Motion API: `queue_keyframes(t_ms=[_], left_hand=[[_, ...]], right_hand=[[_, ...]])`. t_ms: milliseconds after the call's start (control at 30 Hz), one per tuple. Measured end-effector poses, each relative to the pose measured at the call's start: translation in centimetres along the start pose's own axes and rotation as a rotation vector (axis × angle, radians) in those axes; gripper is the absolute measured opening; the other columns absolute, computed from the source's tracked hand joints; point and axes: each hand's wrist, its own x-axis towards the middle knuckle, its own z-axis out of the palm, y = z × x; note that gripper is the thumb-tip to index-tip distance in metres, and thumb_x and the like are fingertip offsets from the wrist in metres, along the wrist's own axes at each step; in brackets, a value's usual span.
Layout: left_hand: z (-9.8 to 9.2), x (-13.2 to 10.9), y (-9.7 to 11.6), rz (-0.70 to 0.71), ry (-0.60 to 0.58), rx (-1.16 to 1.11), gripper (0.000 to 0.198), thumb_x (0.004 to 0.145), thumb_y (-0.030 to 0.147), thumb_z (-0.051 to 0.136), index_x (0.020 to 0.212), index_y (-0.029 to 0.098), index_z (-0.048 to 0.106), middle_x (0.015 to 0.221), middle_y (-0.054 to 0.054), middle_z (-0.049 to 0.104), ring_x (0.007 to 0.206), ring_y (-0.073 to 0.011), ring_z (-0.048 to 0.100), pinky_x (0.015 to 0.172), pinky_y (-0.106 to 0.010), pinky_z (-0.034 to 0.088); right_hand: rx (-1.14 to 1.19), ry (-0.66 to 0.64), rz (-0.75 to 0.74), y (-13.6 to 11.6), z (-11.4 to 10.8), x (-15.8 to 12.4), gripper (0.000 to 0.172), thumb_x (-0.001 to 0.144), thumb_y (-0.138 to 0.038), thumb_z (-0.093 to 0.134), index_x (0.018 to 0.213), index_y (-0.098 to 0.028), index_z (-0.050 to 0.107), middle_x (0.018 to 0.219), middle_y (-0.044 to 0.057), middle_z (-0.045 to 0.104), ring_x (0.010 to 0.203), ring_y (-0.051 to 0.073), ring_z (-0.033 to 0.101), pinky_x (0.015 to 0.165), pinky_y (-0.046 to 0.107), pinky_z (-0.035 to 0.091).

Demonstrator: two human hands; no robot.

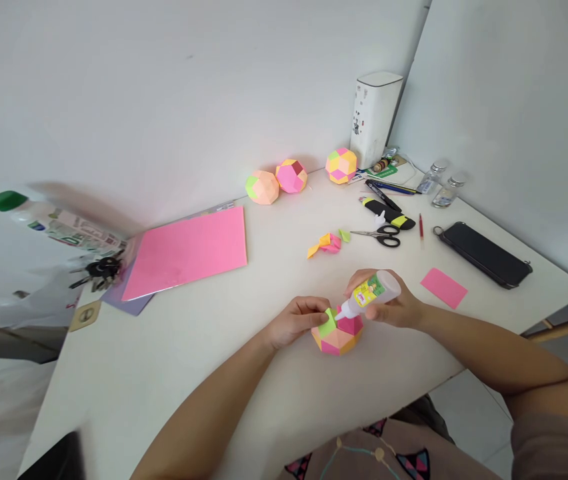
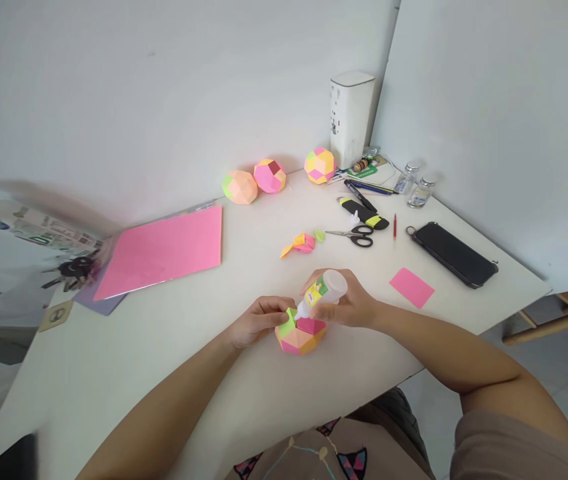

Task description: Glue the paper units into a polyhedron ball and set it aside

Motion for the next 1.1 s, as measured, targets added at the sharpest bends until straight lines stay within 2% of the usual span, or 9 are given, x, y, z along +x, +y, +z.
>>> queue_keyframes(t_ms=[167, 367, 533, 633, 733, 800, 900, 967, 1100], left_hand=[[0.1, 0.0, 0.1, -0.015, 0.015, -0.011, 0.017, 0.072, 0.03, 0.068, 0.071, 0.013, 0.066, 0.067, -0.001, 0.05, 0.066, -0.0128, 0.048, 0.062, -0.026, 0.037], [0.1, 0.0, 0.1, -0.009, 0.02, -0.005, 0.018, 0.071, 0.031, 0.068, 0.07, 0.013, 0.066, 0.068, -0.002, 0.052, 0.066, -0.0134, 0.048, 0.063, -0.027, 0.037], [0.1, 0.0, 0.1, 0.015, 0.01, -0.026, 0.016, 0.07, 0.03, 0.07, 0.069, 0.014, 0.067, 0.07, -0.002, 0.053, 0.067, -0.0133, 0.049, 0.063, -0.027, 0.037], [-0.1, -0.1, 0.1, 0.049, -0.014, -0.04, 0.014, 0.069, 0.028, 0.071, 0.067, 0.015, 0.069, 0.073, -0.003, 0.054, 0.068, -0.0138, 0.05, 0.063, -0.027, 0.037], [-0.4, -0.1, 0.0, 0.071, -0.06, -0.051, 0.011, 0.07, 0.027, 0.07, 0.068, 0.016, 0.071, 0.075, -0.004, 0.053, 0.069, -0.0147, 0.051, 0.066, -0.029, 0.038], [-0.6, 0.0, -0.1, 0.073, -0.077, -0.057, 0.011, 0.07, 0.027, 0.071, 0.067, 0.016, 0.071, 0.076, -0.004, 0.054, 0.071, -0.0157, 0.052, 0.067, -0.03, 0.038], [-0.8, 0.0, -0.2, 0.061, -0.096, -0.049, 0.011, 0.07, 0.027, 0.07, 0.069, 0.016, 0.072, 0.078, -0.005, 0.054, 0.074, -0.017, 0.052, 0.069, -0.031, 0.039], [-0.9, 0.0, -0.3, 0.056, -0.101, -0.042, 0.011, 0.07, 0.027, 0.07, 0.069, 0.016, 0.071, 0.079, -0.006, 0.055, 0.075, -0.0174, 0.052, 0.069, -0.031, 0.039], [-0.8, 0.0, -0.2, 0.05, -0.096, -0.043, 0.011, 0.071, 0.026, 0.069, 0.069, 0.015, 0.07, 0.077, -0.004, 0.054, 0.072, -0.0156, 0.051, 0.068, -0.03, 0.037]], right_hand=[[-0.047, 0.021, -0.004, -0.1, 0.0, 0.1, 0.042, 0.074, -0.054, 0.065, 0.09, -0.015, 0.063, 0.077, 0.006, 0.059, 0.068, 0.015, 0.055, 0.056, 0.027, 0.044], [-0.005, -0.033, -0.025, 0.0, 0.1, 0.0, 0.041, 0.073, -0.053, 0.067, 0.087, -0.015, 0.064, 0.076, 0.006, 0.06, 0.066, 0.014, 0.055, 0.055, 0.026, 0.045], [0.134, 0.058, 0.078, 0.3, -0.2, 0.0, 0.04, 0.078, -0.051, 0.062, 0.097, -0.015, 0.061, 0.08, 0.005, 0.058, 0.06, 0.012, 0.054, 0.052, 0.026, 0.044], [0.255, 0.134, 0.107, 0.4, -0.4, 0.2, 0.034, 0.082, -0.042, 0.062, 0.106, -0.019, 0.056, 0.081, 0.002, 0.056, 0.055, 0.01, 0.054, 0.049, 0.025, 0.045], [0.247, 0.186, 0.145, 0.2, -0.6, 0.6, 0.034, 0.077, -0.029, 0.069, 0.107, -0.021, 0.055, 0.094, 0.004, 0.057, 0.067, 0.013, 0.061, 0.054, 0.025, 0.05], [0.224, 0.161, 0.17, 0.0, -0.8, 0.8, 0.038, 0.074, -0.026, 0.072, 0.108, -0.022, 0.055, 0.112, 0.007, 0.053, 0.084, 0.017, 0.063, 0.065, 0.029, 0.054], [0.14, 0.025, 0.201, 0.1, -0.9, 1.0, 0.052, 0.07, -0.028, 0.075, 0.117, -0.026, 0.053, 0.135, 0.01, 0.037, 0.103, 0.021, 0.059, 0.08, 0.037, 0.054], [-0.008, -0.071, 0.235, 0.8, -1.0, 0.8, 0.055, 0.069, -0.028, 0.076, 0.119, -0.026, 0.053, 0.139, 0.011, 0.032, 0.111, 0.024, 0.054, 0.086, 0.04, 0.053], [-0.415, -0.171, 0.153, 2.7, -0.8, 0.3, 0.036, 0.078, -0.019, 0.063, 0.114, -0.023, 0.059, 0.13, 0.012, 0.043, 0.121, 0.026, 0.047, 0.096, 0.045, 0.046]])
